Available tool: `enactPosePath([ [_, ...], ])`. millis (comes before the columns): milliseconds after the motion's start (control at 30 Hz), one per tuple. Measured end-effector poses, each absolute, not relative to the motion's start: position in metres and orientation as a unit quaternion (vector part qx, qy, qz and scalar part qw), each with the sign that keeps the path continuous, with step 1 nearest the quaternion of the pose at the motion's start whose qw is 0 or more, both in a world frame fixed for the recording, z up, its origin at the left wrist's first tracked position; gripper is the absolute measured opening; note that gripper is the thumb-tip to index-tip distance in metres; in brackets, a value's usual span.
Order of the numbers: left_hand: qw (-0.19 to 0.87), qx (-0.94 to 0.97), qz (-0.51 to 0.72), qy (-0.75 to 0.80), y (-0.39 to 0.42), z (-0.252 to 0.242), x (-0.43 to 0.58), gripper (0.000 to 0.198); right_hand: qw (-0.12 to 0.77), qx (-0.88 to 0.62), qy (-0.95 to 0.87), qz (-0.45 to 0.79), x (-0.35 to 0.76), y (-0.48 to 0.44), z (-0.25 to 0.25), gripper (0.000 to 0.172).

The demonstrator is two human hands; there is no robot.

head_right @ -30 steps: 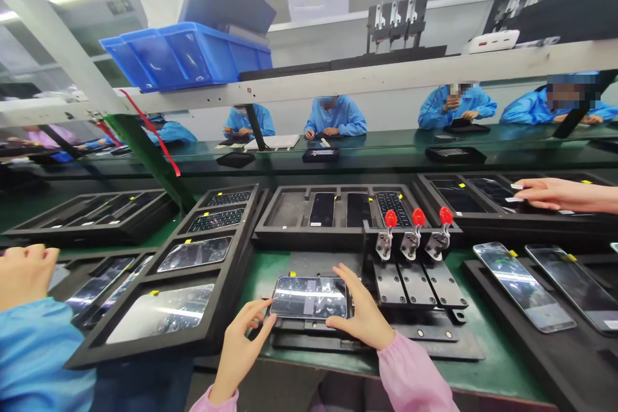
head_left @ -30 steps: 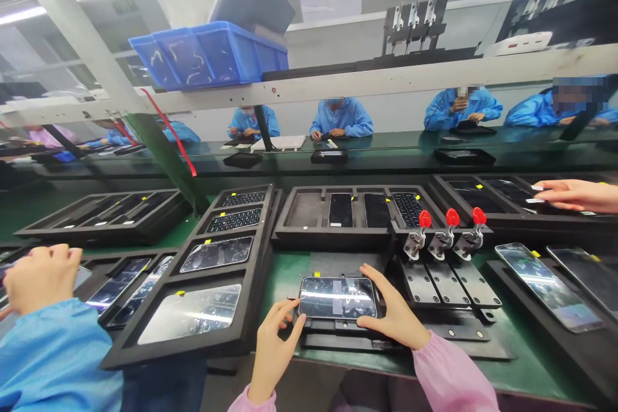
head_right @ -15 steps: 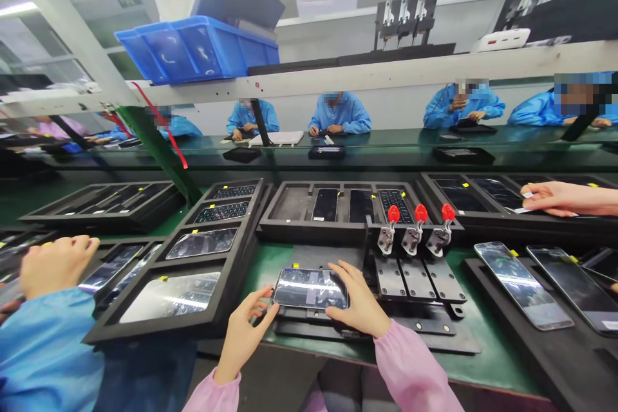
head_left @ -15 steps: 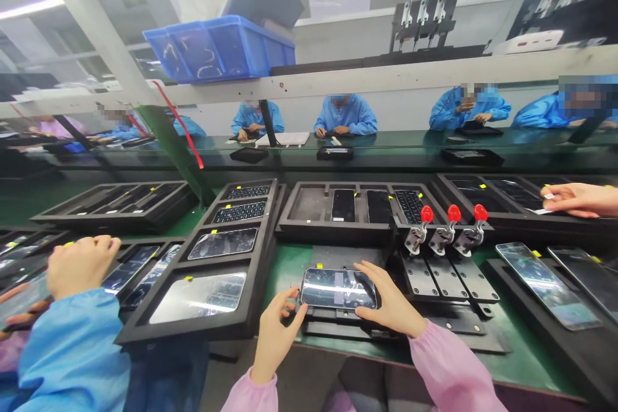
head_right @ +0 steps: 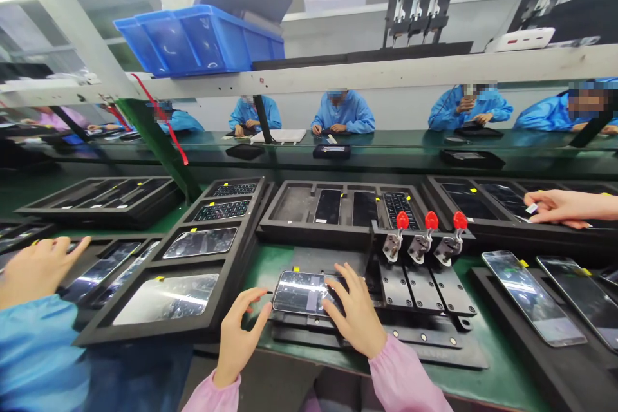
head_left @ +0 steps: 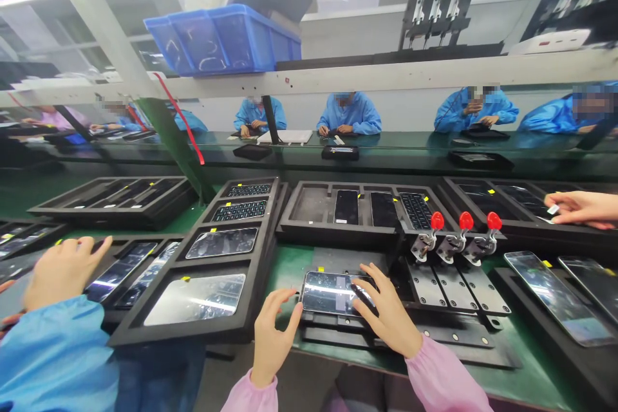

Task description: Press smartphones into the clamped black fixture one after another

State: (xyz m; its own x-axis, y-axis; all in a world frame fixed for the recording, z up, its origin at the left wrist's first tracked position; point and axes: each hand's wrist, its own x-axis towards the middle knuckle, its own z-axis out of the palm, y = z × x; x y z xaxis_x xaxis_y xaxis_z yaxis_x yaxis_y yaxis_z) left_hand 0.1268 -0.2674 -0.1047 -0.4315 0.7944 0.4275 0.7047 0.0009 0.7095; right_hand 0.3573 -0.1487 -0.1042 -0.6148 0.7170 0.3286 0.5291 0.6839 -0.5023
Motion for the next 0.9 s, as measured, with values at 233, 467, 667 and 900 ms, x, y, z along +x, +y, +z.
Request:
enactPosePath([
  [233,0.020,0.573,0.431,0.697,-0.268,-0.106,0.132,0.023,0.232,-0.367,-0.887,0.157,0.358,-0.153,-0.101,0.037],
  [467,0.023,0.594,0.412,0.691,-0.267,-0.107,0.135,0.027,0.195,-0.358,-0.901,0.149,0.358,-0.159,-0.097,0.045],
  [667,0.016,0.631,0.371,0.681,-0.267,-0.104,0.137,0.039,0.237,-0.383,-0.880,0.153,0.364,-0.160,-0.101,0.048],
  [900,0.026,0.632,0.376,0.677,-0.260,-0.102,0.135,0.038,0.271,-0.406,-0.855,0.177,0.371,-0.165,-0.110,0.053],
])
